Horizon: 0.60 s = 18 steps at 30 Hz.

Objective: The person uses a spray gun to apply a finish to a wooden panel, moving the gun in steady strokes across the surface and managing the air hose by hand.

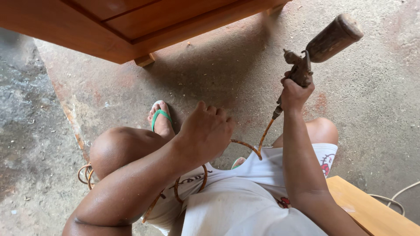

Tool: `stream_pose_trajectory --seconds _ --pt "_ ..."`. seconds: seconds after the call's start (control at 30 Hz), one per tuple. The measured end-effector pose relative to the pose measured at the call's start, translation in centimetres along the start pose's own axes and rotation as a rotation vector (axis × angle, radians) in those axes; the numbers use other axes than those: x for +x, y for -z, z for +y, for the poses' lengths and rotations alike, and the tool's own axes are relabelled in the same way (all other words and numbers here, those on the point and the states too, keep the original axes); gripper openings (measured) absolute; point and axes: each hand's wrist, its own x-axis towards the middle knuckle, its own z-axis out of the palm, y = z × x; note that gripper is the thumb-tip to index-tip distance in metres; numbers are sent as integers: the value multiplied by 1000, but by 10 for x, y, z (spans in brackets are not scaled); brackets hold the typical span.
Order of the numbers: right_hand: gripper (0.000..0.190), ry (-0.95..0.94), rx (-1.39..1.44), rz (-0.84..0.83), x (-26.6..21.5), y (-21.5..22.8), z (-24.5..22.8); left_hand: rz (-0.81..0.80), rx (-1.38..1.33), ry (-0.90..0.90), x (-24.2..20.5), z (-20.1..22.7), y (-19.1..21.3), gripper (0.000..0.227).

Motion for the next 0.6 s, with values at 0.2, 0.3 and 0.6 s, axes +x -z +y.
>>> stream_pose_trajectory --seconds 0.2,0.3,0.6 --pt "36 -99 -143 -105 -30 -35 -12 107 -19 29 -10 3 -5 25" --pt "30 -144 -134 -157 -44 -56 -12 91 -11 33 -12 3 -6 25" --pt "14 -230 -214 -242 -80 -115 9 147 -45 88 -30 8 -3 24"
